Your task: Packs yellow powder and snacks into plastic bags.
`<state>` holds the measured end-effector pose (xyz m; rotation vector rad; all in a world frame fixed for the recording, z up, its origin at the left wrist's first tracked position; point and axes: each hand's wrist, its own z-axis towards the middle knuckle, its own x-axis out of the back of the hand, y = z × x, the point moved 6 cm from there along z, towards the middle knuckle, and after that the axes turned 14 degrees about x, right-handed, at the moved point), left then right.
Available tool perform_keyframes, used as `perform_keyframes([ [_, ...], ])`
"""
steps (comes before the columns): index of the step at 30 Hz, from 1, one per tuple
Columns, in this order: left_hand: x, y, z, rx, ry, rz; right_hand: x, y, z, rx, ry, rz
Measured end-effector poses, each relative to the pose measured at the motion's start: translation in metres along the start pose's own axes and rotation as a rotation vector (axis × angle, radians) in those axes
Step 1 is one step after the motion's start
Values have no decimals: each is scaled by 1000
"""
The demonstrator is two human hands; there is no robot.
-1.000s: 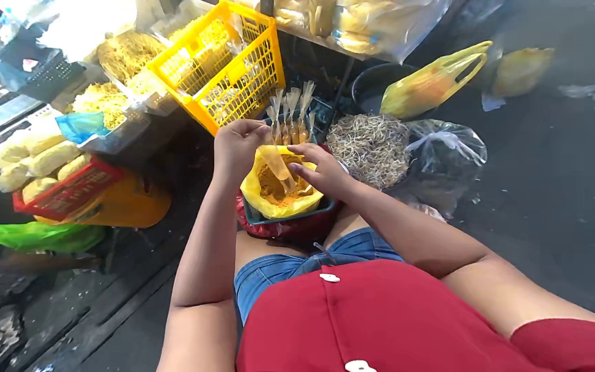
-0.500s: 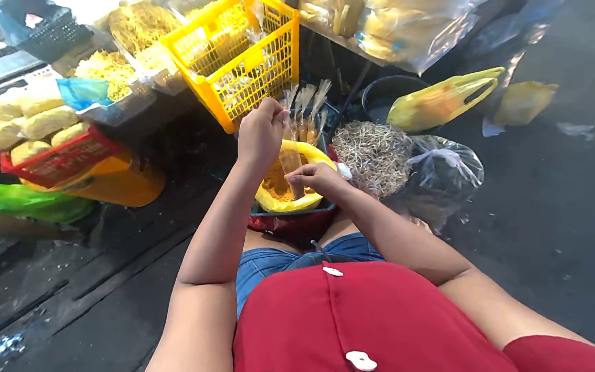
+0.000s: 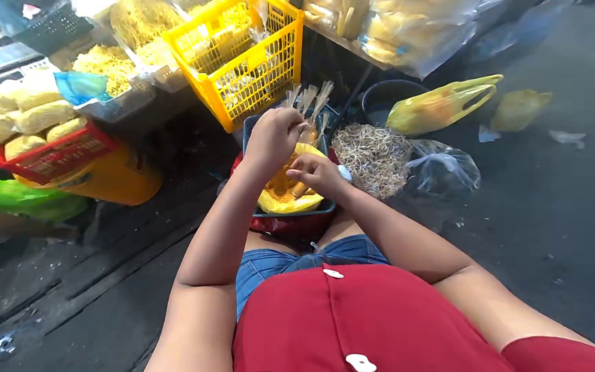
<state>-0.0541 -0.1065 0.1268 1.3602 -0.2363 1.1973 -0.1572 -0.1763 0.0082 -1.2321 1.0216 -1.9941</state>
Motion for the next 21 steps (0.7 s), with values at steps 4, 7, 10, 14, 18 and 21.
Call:
perform_keyframes([
  [4, 5, -25, 0, 93, 160, -141, 0, -14, 2, 198, 97, -313],
  [7, -2, -62, 2, 265, 142, -365, 2, -14, -1, 127, 30, -301],
  [10, -17, -91, -1, 439, 156, -450, 0, -12, -11, -34, -104, -244],
  [14, -42, -47, -35, 38, 148, 89, -2, -4, -28, -197, -241, -64],
  [18, -103, -24, -68, -413, 7, 143, 5, -17, -41, -215, -374, 0],
  [21, -115, -31, -77, -204, -204, 148, 15, 5, -46, -287, -340, 249],
])
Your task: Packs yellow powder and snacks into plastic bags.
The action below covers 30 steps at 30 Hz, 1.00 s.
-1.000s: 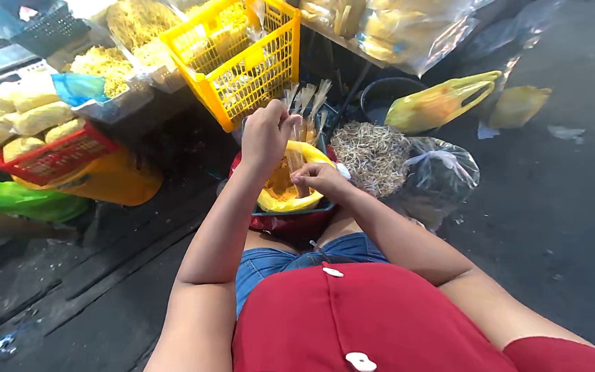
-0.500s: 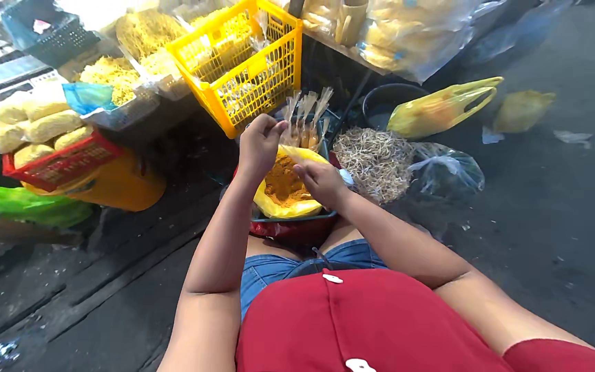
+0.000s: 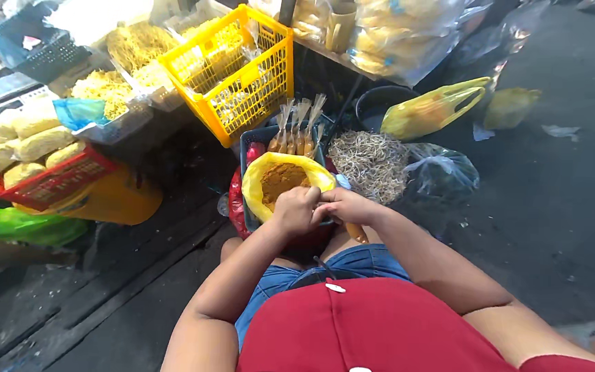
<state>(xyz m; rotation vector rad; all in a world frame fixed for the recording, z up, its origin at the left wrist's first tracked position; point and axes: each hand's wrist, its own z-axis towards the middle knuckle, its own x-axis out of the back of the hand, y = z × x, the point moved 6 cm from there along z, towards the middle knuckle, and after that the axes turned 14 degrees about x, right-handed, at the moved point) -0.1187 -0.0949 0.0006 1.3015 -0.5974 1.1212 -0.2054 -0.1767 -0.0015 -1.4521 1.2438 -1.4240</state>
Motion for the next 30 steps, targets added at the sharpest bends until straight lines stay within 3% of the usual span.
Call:
perform_keyframes([
  [4, 0, -1, -16, 40, -162, -263, 18, 6, -15, 28, -25, 56],
  [6, 10, -10, -18, 144, -267, -425, 22, -5, -19, 87, -9, -88],
  [9, 23, -29, -15, 341, -290, -559, 19, -18, -13, 200, 38, -394],
  [12, 31, -40, -9, 568, -134, -804, 21, -23, 8, 405, 300, -696],
  [14, 28, -20, -13, 547, -125, -1024, 22, -30, 18, 544, 495, -786],
  [16, 16, 4, -21, 413, -188, -1215, 20, -44, 19, 615, 552, -530],
  [18, 9, 6, -26, 385, -248, -1311, 17, -53, 18, 532, 464, -55],
  [21, 17, -24, -26, 572, -213, -1256, 7, -42, 18, 343, 287, 298],
  [24, 32, -36, -21, 639, -169, -1192, 6, -27, 16, 223, 256, 255],
  [27, 41, -25, -21, 558, -47, -1014, 9, -21, 9, 208, 358, 103],
  [30, 45, -14, -17, 419, 55, -607, 7, -17, 8, 217, 489, 120],
])
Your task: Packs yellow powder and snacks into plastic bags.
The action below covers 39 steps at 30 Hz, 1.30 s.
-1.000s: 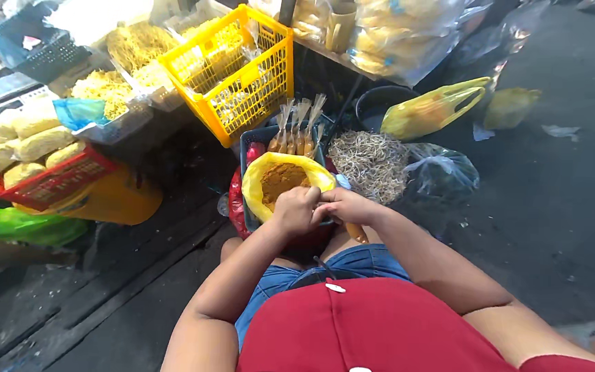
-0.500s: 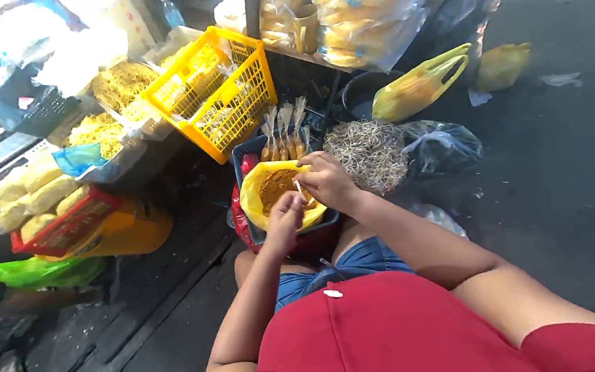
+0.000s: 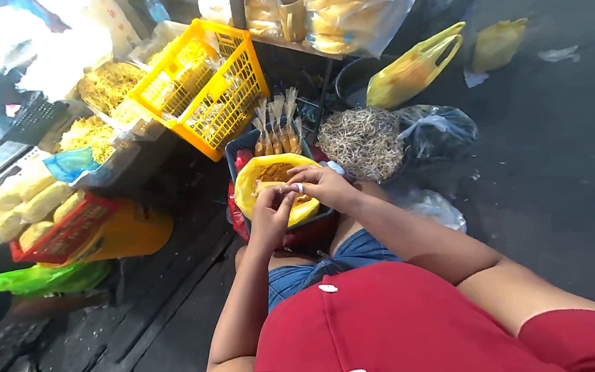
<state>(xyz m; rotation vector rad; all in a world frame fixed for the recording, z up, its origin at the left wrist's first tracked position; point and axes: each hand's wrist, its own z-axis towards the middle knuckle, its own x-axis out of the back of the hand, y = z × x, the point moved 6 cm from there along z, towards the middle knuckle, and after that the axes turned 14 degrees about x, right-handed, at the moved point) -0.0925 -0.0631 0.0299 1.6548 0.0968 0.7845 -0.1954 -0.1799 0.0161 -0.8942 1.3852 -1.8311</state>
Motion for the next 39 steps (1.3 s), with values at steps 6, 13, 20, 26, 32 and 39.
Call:
perform_keyframes([
  [6, -14, 4, -8, -159, 342, 378, -21, 9, -8, -69, 200, 216],
  [13, 1, -5, 0, 208, 63, -42, -28, 17, -10, 73, 125, 359],
  [20, 3, -12, -3, -75, 135, 52, -14, 5, -8, -138, 99, 227],
  [26, 5, -2, -6, -221, 158, -12, -4, 7, -8, 49, -89, -23],
  [32, 9, -1, -3, -117, 102, 92, -6, 0, -7, 133, -107, 39],
  [39, 3, 2, -10, -306, 177, 100, -10, -1, -10, 119, -112, -58],
])
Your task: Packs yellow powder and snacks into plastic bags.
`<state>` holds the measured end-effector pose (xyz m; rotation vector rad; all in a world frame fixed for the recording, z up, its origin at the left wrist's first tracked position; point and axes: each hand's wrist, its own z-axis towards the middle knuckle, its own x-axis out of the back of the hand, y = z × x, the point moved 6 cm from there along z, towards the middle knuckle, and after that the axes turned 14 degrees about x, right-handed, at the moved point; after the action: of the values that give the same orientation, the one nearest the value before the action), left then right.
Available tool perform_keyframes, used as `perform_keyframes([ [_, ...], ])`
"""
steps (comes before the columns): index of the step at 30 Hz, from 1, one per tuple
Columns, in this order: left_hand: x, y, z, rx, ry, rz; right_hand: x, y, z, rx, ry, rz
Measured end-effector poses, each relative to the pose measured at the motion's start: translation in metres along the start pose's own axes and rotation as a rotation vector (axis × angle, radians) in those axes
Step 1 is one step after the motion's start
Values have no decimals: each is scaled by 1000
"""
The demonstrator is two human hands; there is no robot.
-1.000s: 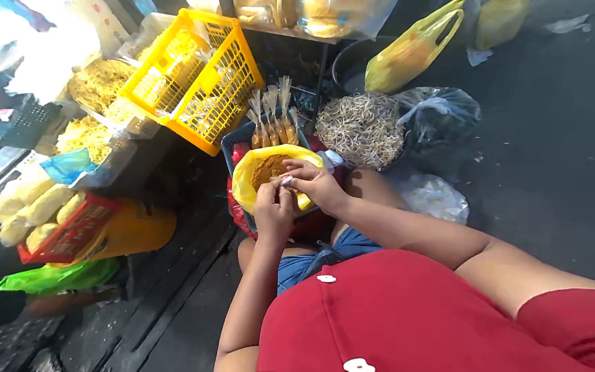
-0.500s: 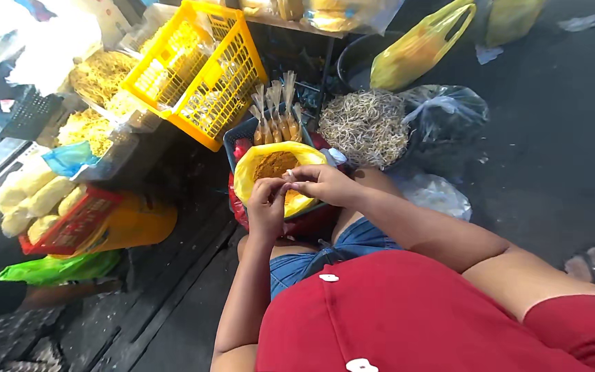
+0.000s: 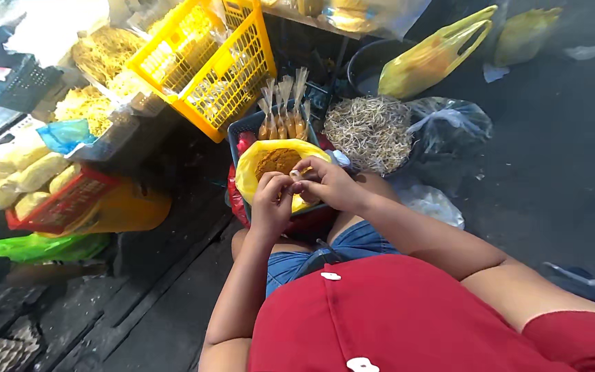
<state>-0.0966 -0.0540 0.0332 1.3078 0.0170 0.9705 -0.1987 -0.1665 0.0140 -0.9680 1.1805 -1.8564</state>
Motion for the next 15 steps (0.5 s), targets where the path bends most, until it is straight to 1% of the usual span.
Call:
perform_keyframes([
  [4, 1, 8, -1, -96, 24, 143, -5, -10, 1, 249, -16, -215],
  [5, 5, 10, -1, -117, 45, 179, -7, -9, 1, 285, -22, -270],
  [6, 11, 10, 2, -101, 60, 210, -9, -7, 0, 300, -30, -326],
  [9, 42, -7, 11, 99, 157, 205, -15, 1, -10, 320, -78, -466],
  [10, 45, -14, 13, 146, 198, 162, -16, 1, -12, 328, -77, -486],
  [12, 41, -26, 13, 219, 225, 8, -12, 1, -13, 278, -64, -445],
  [13, 34, -31, 10, 267, 186, -88, -10, 1, -13, 232, -38, -396],
  [14, 23, -34, 7, 324, 90, -175, -7, 0, -14, 183, -6, -344],
  [15, 8, -37, 3, 388, -45, -246, -3, -2, -12, 140, 27, -302],
])
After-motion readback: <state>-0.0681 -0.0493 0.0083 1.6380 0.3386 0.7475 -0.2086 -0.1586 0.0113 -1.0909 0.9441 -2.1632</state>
